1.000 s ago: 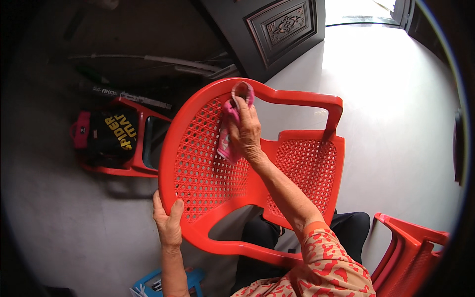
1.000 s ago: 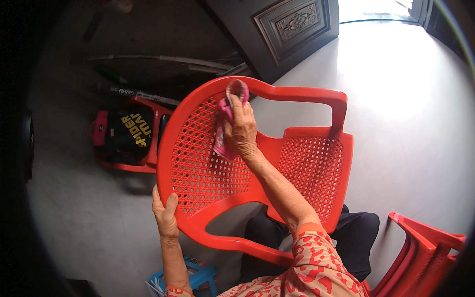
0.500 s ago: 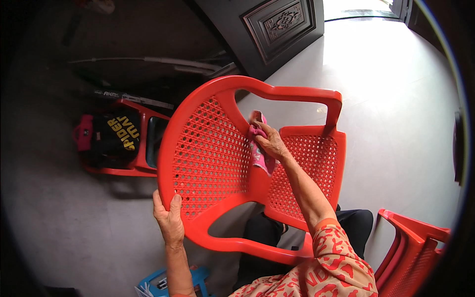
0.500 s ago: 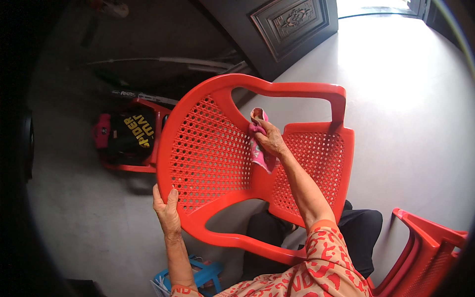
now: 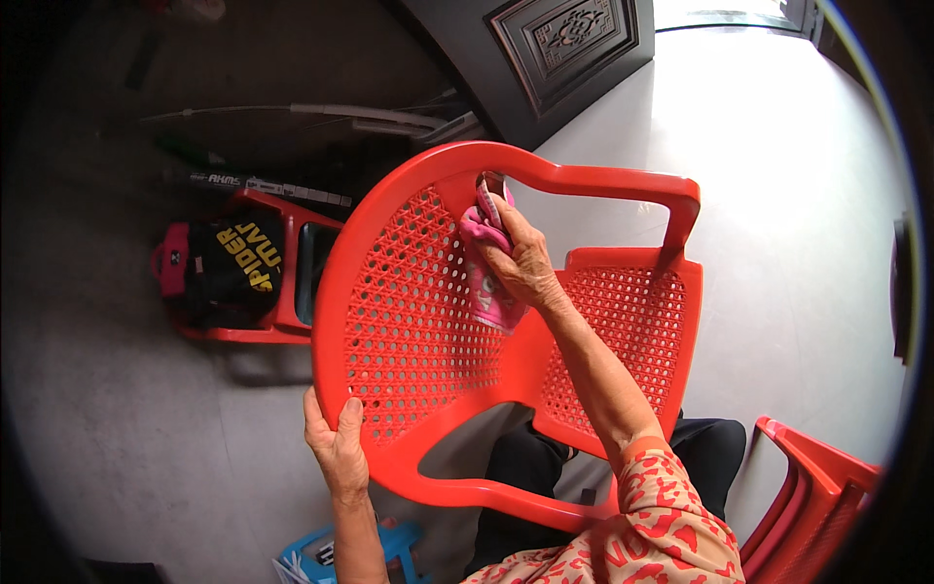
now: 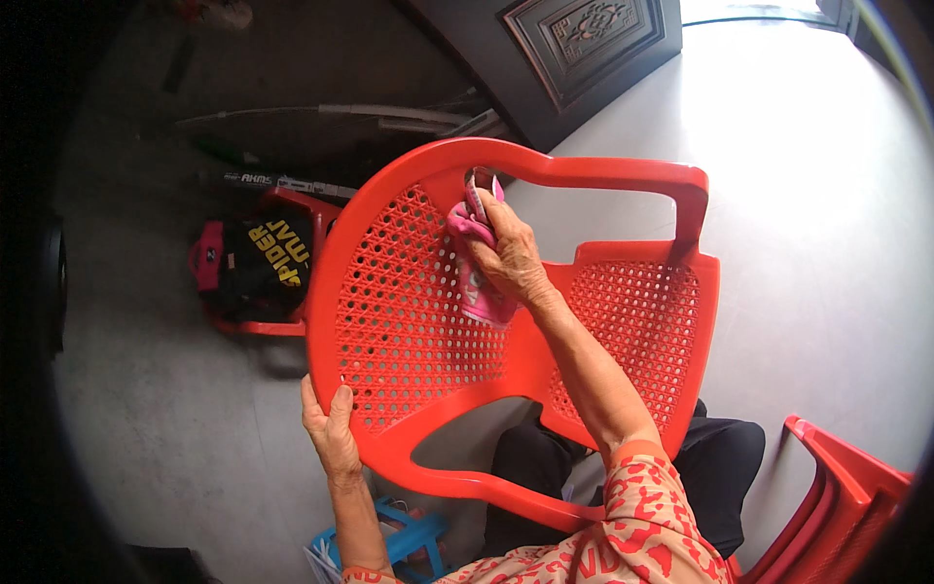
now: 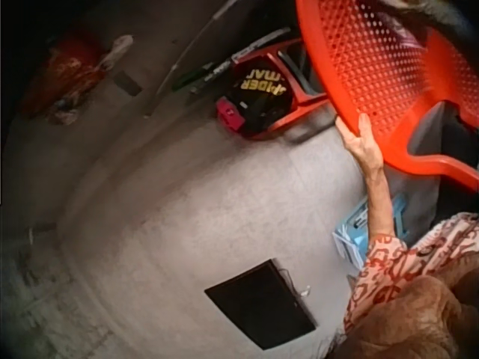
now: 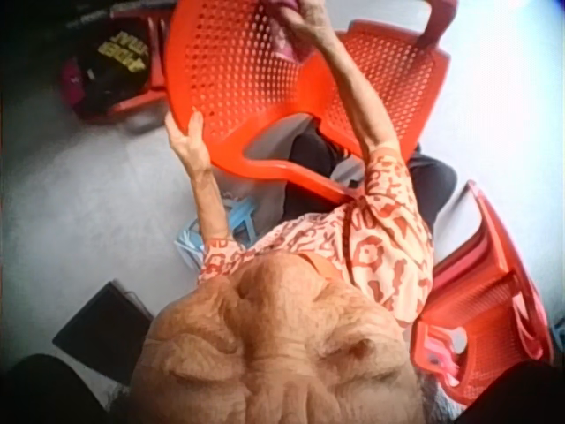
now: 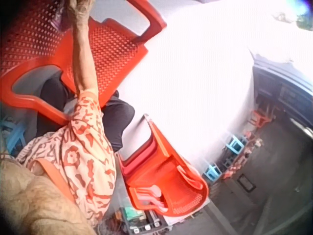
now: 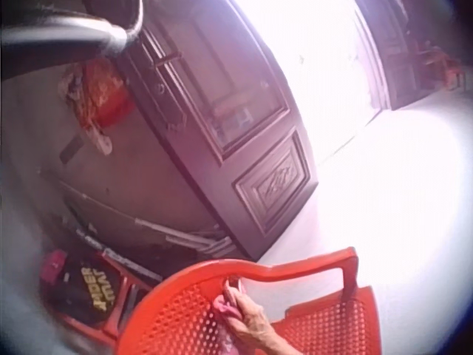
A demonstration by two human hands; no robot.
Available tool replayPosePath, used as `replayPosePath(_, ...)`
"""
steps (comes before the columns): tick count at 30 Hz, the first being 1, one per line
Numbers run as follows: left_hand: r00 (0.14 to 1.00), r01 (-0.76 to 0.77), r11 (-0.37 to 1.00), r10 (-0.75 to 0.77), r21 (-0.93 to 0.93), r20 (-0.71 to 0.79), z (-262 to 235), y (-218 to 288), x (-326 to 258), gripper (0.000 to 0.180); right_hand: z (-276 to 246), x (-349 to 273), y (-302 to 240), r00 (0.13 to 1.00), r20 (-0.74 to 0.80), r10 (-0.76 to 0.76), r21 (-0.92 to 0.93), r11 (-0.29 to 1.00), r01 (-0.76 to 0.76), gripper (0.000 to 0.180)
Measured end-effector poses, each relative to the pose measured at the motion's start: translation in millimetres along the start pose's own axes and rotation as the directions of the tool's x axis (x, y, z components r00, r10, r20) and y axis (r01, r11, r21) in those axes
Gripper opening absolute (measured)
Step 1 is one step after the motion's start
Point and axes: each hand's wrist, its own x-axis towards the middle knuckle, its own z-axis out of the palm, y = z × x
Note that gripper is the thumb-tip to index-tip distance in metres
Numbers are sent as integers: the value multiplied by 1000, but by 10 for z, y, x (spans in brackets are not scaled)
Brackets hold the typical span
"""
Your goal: The person sits on the floor and wipes a red plastic chair with a pink cloth. They clean the seat, backrest, armrests, and legs, turning the chair upside down to reach the underside. The person finishes by placing the chair upright.
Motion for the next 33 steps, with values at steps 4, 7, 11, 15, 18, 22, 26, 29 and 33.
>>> replayPosePath(4, 1000, 14, 1000, -14, -11, -19, 3, -18, -6, 28, -81, -130, 195, 995, 89, 49, 5, 999, -50, 59)
replayPosePath(7, 1000, 11, 1000, -11, -15, -22, 24, 6, -2, 25, -190, -240, 267, 974, 179, 140, -29, 990, -136, 57)
replayPosePath(11, 1000, -1, 999, 0, -33, -13, 78, 57, 3, 25, -273, -466, 536, 936, 207, 285, -116, 957, -266, 59)
replayPosePath(15, 1000, -22, 999, 22, -50, 15, -11, -31, 12, 27, -259, -610, 737, 921, 221, 321, -167, 943, -289, 62)
replayPosePath(18, 999, -33, 999, 33, -43, 8, -3, -26, 17, 25, -206, -708, 836, 914, 161, 373, -235, 914, -331, 64)
replayPosePath(22, 1000, -29, 999, 29, -46, 7, 39, -9, 23, 24, -13, -803, 708, 968, -19, 249, -189, 950, -248, 65)
replayPosePath(26, 999, -37, 997, 35, -67, -20, 41, -15, 16, 23, 314, -682, 234, 984, -176, -11, -254, 967, -34, 64)
replayPosePath(29, 999, -37, 999, 36, -19, -22, 1, -27, 18, 24, 425, -503, -23, 972, -166, -167, -279, 953, 116, 61)
replayPosePath(33, 1000, -24, 999, 24, -31, 2, 41, -25, 15, 27, 378, -374, -89, 948, 27, -318, -531, 798, 283, 60)
